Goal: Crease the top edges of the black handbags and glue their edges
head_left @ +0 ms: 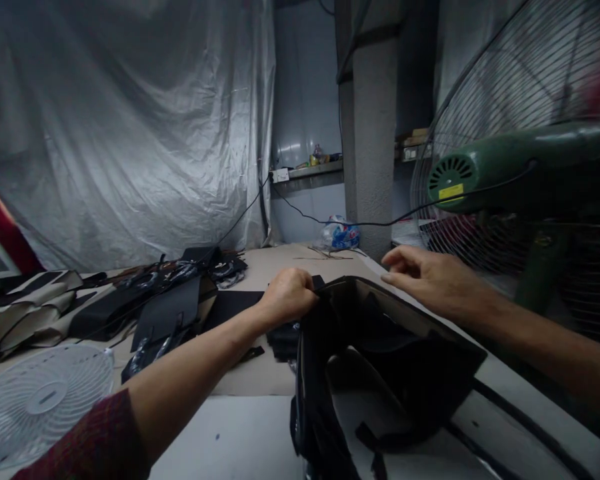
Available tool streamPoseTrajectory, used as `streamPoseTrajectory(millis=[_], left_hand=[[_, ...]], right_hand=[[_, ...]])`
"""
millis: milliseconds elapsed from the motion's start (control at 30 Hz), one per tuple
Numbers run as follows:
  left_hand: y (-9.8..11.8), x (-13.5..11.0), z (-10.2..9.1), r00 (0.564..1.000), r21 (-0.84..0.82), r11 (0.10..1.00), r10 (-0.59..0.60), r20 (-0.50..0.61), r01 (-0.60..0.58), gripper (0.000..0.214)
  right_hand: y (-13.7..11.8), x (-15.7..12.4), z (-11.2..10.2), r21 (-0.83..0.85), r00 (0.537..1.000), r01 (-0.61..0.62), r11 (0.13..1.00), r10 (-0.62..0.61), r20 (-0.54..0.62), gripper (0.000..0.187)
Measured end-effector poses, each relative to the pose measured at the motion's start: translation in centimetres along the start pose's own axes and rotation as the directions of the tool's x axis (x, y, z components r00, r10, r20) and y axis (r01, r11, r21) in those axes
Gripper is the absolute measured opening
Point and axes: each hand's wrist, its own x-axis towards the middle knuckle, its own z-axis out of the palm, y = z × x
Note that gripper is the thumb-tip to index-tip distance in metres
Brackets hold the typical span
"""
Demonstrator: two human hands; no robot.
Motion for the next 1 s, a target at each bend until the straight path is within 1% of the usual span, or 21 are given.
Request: streamPoseTrajectory(millis=[100, 167, 267, 333, 367, 400, 433, 467, 500, 567, 600, 633, 667, 733, 800, 833, 900, 1000], left_hand=[[-1.0, -0.9, 0.1, 0.996, 0.05, 0.997, -0.052, -0.066, 0.056, 0.013], [-1.3, -1.1, 0.1, 0.995, 0.13, 0.989, -0.066, -0.08, 0.077, 0.014], [-0.8, -1.3, -0.2, 0.999, 0.267, 0.963, -0.037, -0.001, 0.036, 0.017], [-0.1, -1.5, -0.5, 0.999, 0.309, 0.951, -0.021, 0.039, 0.008, 0.023], [0.4, -1.7, -0.5, 0.999, 0.322, 0.947, 0.011, 0.037, -0.022, 0.029], [0.8, -1.8, -0.6, 0.998, 0.338, 0.938, 0.067, 0.02, -0.07, 0.04], [1.3, -1.9, -0.6, 0.988, 0.361, 0.922, 0.151, -0.001, -0.141, 0.052], [1.7, -1.9, -0.5, 0.966, 0.384, 0.893, 0.257, -0.012, -0.233, 0.064], [2.1, -1.9, -0.5, 0.93, 0.403, 0.852, 0.368, -0.006, -0.334, 0.072], [2.8, -1.5, -0.2, 0.842, 0.4, 0.76, 0.536, 0.061, -0.513, 0.076], [3.0, -1.2, 0.0, 0.804, 0.377, 0.724, 0.585, 0.108, -0.577, 0.073], [3.2, -0.8, 0.2, 0.776, 0.346, 0.702, 0.611, 0.156, -0.622, 0.067], [3.3, -0.4, 0.4, 0.762, 0.312, 0.697, 0.618, 0.194, -0.645, 0.058], [3.5, 0.4, 0.8, 0.761, 0.24, 0.723, 0.607, 0.227, -0.648, 0.038], [3.4, 1.1, 1.3, 0.78, 0.16, 0.765, 0.597, 0.19, -0.624, 0.021], [3.2, 1.5, 1.5, 0.791, 0.114, 0.784, 0.592, 0.157, -0.61, 0.015], [2.8, 2.0, 2.0, 0.815, 0.013, 0.818, 0.572, 0.096, -0.576, 0.008], [2.2, 2.6, 2.6, 0.869, -0.12, 0.865, 0.493, 0.025, -0.487, 0.006]], right_hand=[[0.2, -2.4, -0.1, 0.119, 0.997, -0.058, 0.991, 0.062, -0.035, 0.029], [0.3, -4.3, 0.2, 0.157, 0.993, -0.077, 0.985, 0.09, -0.077, 0.034], [1.4, -6.4, 1.1, 0.133, 0.982, -0.07, 0.989, 0.092, -0.165, 0.04], [2.5, -6.8, 1.6, 0.096, 0.98, -0.041, 0.995, 0.058, -0.188, 0.045], [3.1, -6.8, 1.8, 0.078, 0.981, -0.021, 0.997, 0.035, -0.189, 0.047], [3.7, -6.7, 1.9, 0.062, 0.982, 0.0, 0.998, 0.012, -0.188, 0.047], [4.3, -6.5, 1.9, 0.049, 0.982, 0.015, 0.999, -0.006, -0.189, 0.047], [4.8, -6.3, 1.8, 0.04, 0.981, 0.021, 0.999, -0.013, -0.192, 0.047], [5.3, -6.2, 1.6, 0.044, 0.982, 0.01, 0.999, -0.001, -0.187, 0.046], [6.1, -6.0, 1.4, 0.086, 0.984, -0.067, 0.994, 0.08, -0.159, 0.048], [6.5, -6.1, 1.3, 0.122, 0.982, -0.118, 0.985, 0.135, -0.135, 0.049], [6.8, -6.2, 1.4, 0.164, 0.977, -0.168, 0.972, 0.186, -0.105, 0.05], [7.1, -6.3, 1.5, 0.207, 0.972, -0.208, 0.956, 0.226, -0.069, 0.05], [7.3, -6.5, 1.9, 0.28, 0.964, -0.254, 0.926, 0.267, -0.009, 0.047], [7.4, -6.6, 2.2, 0.325, 0.963, -0.26, 0.909, 0.268, 0.021, 0.042], [7.3, -6.5, 2.3, 0.34, 0.965, -0.251, 0.906, 0.26, 0.018, 0.04], [7.2, -6.3, 2.3, 0.373, 0.97, -0.224, 0.9, 0.241, 0.002, 0.036], [7.3, -5.8, 2.3, 0.433, 0.971, -0.213, 0.876, 0.238, -0.003, 0.033]])
